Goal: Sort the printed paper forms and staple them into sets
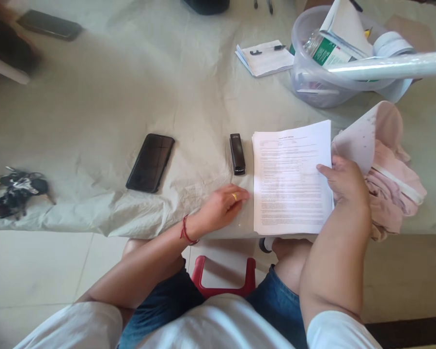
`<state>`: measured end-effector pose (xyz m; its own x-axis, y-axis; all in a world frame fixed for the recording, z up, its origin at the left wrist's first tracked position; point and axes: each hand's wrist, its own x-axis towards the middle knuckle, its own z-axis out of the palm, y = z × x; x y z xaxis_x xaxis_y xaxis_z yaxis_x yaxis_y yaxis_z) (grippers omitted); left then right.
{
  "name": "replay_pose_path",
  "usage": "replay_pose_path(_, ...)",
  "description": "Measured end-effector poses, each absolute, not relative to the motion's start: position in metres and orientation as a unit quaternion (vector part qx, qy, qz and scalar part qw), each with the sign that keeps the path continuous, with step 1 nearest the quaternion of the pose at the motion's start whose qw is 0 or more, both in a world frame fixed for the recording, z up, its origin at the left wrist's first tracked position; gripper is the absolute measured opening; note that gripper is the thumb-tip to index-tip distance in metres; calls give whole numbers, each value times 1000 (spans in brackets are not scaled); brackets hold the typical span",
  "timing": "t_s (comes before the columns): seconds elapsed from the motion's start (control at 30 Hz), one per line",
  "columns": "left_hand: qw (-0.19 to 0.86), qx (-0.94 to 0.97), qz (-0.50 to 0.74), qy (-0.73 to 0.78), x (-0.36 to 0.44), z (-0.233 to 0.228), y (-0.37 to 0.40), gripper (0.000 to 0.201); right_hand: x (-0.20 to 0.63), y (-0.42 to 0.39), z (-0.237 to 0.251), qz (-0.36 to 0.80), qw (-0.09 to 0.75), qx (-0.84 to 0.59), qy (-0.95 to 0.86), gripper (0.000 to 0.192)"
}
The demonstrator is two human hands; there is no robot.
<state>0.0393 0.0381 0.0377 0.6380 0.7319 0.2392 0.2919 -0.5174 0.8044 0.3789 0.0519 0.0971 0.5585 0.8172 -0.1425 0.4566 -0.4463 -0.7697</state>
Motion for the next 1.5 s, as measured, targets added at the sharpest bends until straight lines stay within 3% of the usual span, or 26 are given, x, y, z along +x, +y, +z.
replay_pose_path(0.1, 477, 711, 331, 397, 30, 48, 48, 27, 383, 46, 112, 331, 455, -765, -313, 26)
replay_pose_path(0.2, 567, 579, 334, 482, 22, 59, 57, 22, 393, 36, 124, 346, 501, -711, -353, 41)
replay_pose_path(0.37, 669, 446, 380, 457, 16, 65, 70, 14, 381, 34, 129, 369, 572, -613, -401, 52)
replay_pose_path(0.47, 702, 429, 378, 424, 14, 61, 77, 36, 351, 48, 121, 416, 572, -606, -363, 41)
replay_pose_path(0.67, 766, 376, 373, 365, 9, 56, 90, 73, 305, 73, 93, 494, 542, -588, -341, 54)
replay_pose_path(0.77, 783, 350, 387, 338, 6, 60, 93, 70, 298, 72, 85, 507, 525, -582, -358, 54)
replay_pose_path(0.93, 788, 323, 356, 384, 5, 60, 94, 34, 295, 67, 86, 505, 531, -580, -356, 50)
replay_pose_path(1.23, 717, 314, 452, 428, 9, 64, 97, 46, 298, 73, 80, 479, 538, -605, -339, 56)
replay_pose_path(1.5, 737, 300, 407, 449, -6, 64, 111, 39, 296, 71, 76, 464, 536, -610, -354, 47)
